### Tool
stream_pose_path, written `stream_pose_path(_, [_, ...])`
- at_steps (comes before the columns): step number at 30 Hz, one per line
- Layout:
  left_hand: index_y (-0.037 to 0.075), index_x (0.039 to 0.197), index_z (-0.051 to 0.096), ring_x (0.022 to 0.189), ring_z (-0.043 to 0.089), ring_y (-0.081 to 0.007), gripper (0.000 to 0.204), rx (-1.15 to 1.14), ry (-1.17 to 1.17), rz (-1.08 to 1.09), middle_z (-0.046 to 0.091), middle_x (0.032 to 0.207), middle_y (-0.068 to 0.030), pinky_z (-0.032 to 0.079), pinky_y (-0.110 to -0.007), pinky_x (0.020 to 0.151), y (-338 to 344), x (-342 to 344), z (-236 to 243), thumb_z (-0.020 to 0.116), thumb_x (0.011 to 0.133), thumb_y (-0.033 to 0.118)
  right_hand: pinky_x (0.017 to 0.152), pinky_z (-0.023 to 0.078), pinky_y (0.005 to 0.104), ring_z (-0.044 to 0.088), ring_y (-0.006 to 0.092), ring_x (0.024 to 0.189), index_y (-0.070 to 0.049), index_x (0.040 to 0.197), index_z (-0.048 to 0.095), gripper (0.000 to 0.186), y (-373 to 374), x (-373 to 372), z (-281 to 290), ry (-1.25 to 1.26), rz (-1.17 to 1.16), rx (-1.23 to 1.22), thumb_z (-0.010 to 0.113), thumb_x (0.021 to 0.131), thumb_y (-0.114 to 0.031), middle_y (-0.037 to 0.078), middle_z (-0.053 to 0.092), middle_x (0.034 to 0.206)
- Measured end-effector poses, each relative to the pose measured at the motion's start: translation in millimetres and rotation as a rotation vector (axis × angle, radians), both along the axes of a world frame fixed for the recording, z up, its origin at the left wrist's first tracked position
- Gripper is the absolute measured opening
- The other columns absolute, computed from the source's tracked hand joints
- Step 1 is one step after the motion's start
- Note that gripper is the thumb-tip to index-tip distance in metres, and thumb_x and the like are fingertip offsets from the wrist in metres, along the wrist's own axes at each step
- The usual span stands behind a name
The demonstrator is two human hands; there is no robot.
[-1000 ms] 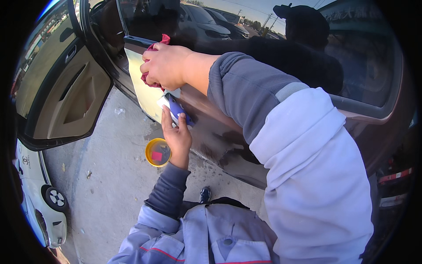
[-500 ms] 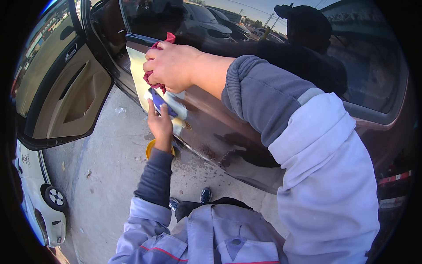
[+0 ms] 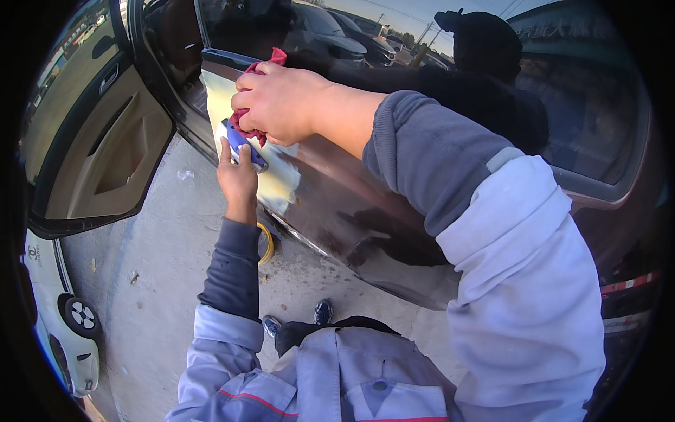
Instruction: The person sands a yellow primer patch on the rear quarter panel of a brown car using a blue sanding block and a red cloth. They repeatedly dip the sanding block into a yellow bucket of water and wipe the panel while sanding.
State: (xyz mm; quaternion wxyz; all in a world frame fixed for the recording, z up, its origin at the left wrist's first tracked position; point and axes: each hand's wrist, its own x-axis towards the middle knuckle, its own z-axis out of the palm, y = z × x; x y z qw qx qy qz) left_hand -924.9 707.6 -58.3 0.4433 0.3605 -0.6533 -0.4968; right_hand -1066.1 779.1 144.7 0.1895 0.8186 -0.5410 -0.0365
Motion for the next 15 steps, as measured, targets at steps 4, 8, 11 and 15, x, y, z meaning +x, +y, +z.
stream_pose_path(4, [0.003, 0.161, 0.050, 0.146, 0.047, -0.0550, 0.069, -0.312, -0.125, -0.014, 0.044, 0.158, -0.0411, 0.039, -0.051, 0.121, 83, 10, 9, 0.075, 0.097, 0.015, 0.114, 0.046, 0.0507, 0.055, 0.0239, 0.137, -0.023, 0.112, 0.081, 0.027, 0, 0, -2, 0.066, 0.018, -0.055, 0.081, 0.085, -0.028, -0.003, 0.070, 0.130])
stream_pose_path(8, [0.000, 0.160, 0.049, 0.145, 0.049, -0.0521, 0.068, -0.286, -0.076, 0.030, 0.048, 0.156, -0.0396, 0.040, -0.048, 0.121, 56, 6, 13, 0.074, 0.100, 0.017, 0.114, 0.046, 0.0526, 0.056, 0.0261, 0.136, -0.020, 0.114, 0.080, 0.029, 2, 1, -4, 0.134, 0.012, -0.129, 0.080, 0.086, -0.028, -0.001, 0.070, 0.131])
stream_pose_path(11, [-0.007, 0.156, 0.050, 0.138, 0.056, -0.0491, 0.065, -0.220, 0.002, 0.031, 0.056, 0.147, -0.0379, 0.044, -0.046, 0.117, 26, 3, 18, 0.072, 0.101, 0.018, 0.114, 0.046, 0.0549, 0.057, 0.0278, 0.136, -0.018, 0.115, 0.079, 0.028, 2, 3, -7, 0.142, -0.005, -0.198, 0.078, 0.088, -0.026, 0.001, 0.069, 0.133])
stream_pose_path(15, [-0.001, 0.158, 0.052, 0.142, 0.049, -0.0579, 0.068, -0.368, -0.135, 0.001, 0.045, 0.154, -0.0448, 0.041, -0.053, 0.119, 77, 14, 13, 0.075, 0.097, 0.016, 0.116, 0.044, 0.0582, 0.056, 0.0300, 0.138, -0.017, 0.120, 0.077, 0.031, 1, 6, -8, 0.145, -0.042, -0.236, 0.075, 0.090, -0.024, 0.004, 0.068, 0.137])
